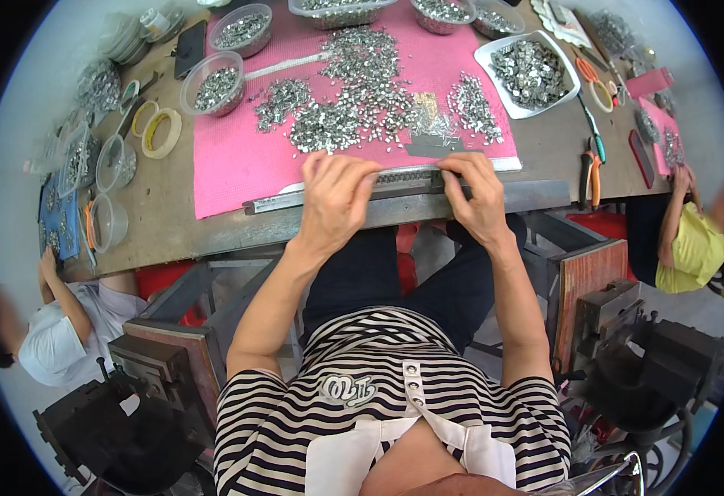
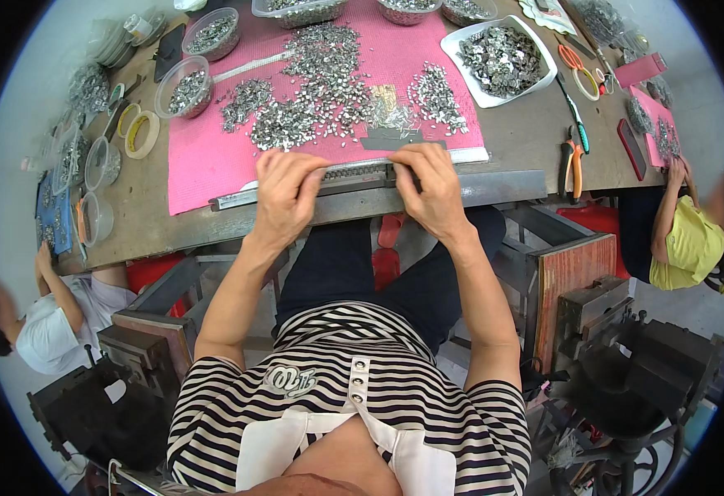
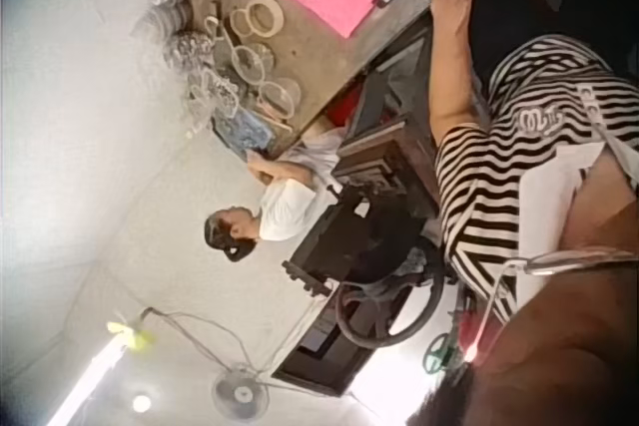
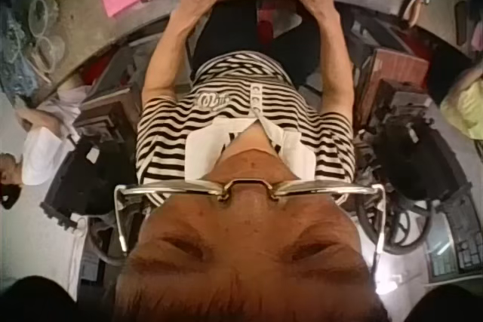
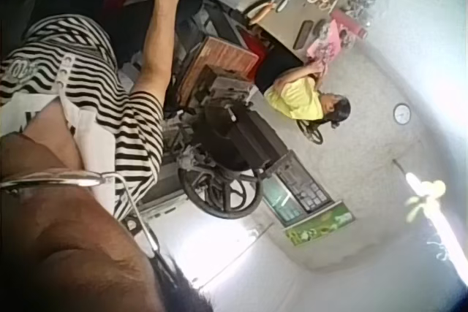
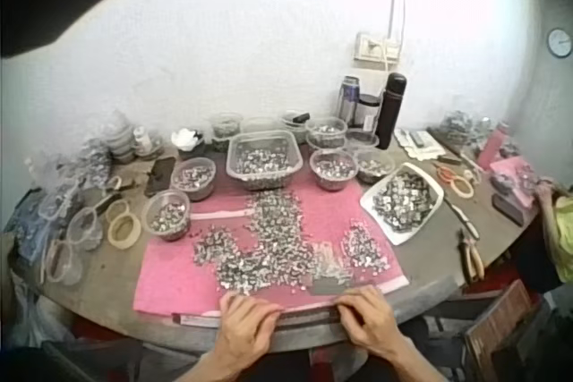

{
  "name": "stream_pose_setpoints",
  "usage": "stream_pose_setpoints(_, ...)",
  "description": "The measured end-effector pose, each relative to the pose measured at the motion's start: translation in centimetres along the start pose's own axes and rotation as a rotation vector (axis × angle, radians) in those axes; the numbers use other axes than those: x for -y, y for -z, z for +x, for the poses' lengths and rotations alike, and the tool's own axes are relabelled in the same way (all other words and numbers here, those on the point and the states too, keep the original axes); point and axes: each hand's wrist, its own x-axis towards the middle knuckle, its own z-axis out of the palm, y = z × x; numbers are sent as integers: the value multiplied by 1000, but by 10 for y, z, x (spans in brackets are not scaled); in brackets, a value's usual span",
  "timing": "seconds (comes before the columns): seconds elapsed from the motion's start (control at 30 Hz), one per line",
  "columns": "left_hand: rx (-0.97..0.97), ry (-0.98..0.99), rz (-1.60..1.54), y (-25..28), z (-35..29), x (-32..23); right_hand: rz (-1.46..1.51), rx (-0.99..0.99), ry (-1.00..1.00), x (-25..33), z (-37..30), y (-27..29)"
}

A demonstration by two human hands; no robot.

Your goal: The person sits at a workbench and repeatedly picks up small silver metal pieces, places them into a metal jig, and uses a manual press to shape them. The person then removes the shaped pieces and places them into a container. The process is repeated continuously with a steady rhythm.

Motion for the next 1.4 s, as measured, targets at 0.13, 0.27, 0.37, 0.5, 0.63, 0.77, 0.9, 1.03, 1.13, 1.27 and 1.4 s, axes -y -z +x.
stream_pose_setpoints(0.13,-73,83,111,15,-17,-1,-71,-84,-18,4,-12,1)
stream_pose_setpoints(0.27,-89,110,76,13,-30,4,-100,-163,12,3,-24,-12)
stream_pose_setpoints(0.37,-119,85,58,9,-37,4,-155,-227,19,8,-34,-19)
stream_pose_setpoints(0.5,-168,20,78,4,-45,2,-203,-277,63,10,-43,-25)
stream_pose_setpoints(0.63,-165,3,88,5,-45,2,-217,-276,59,10,-43,-26)
stream_pose_setpoints(0.77,-150,4,88,7,-45,3,-213,-268,50,10,-44,-27)
stream_pose_setpoints(0.9,-109,32,74,11,-37,7,-188,-214,40,14,-33,-19)
stream_pose_setpoints(1.03,9,108,64,22,-22,9,-104,-43,-20,14,-13,-1)
stream_pose_setpoints(1.13,61,63,74,27,-7,12,-92,19,28,5,9,8)
stream_pose_setpoints(1.27,143,-34,138,14,27,9,-79,64,30,7,43,-15)
stream_pose_setpoints(1.4,320,-24,213,0,44,17,-58,115,-50,8,69,-49)
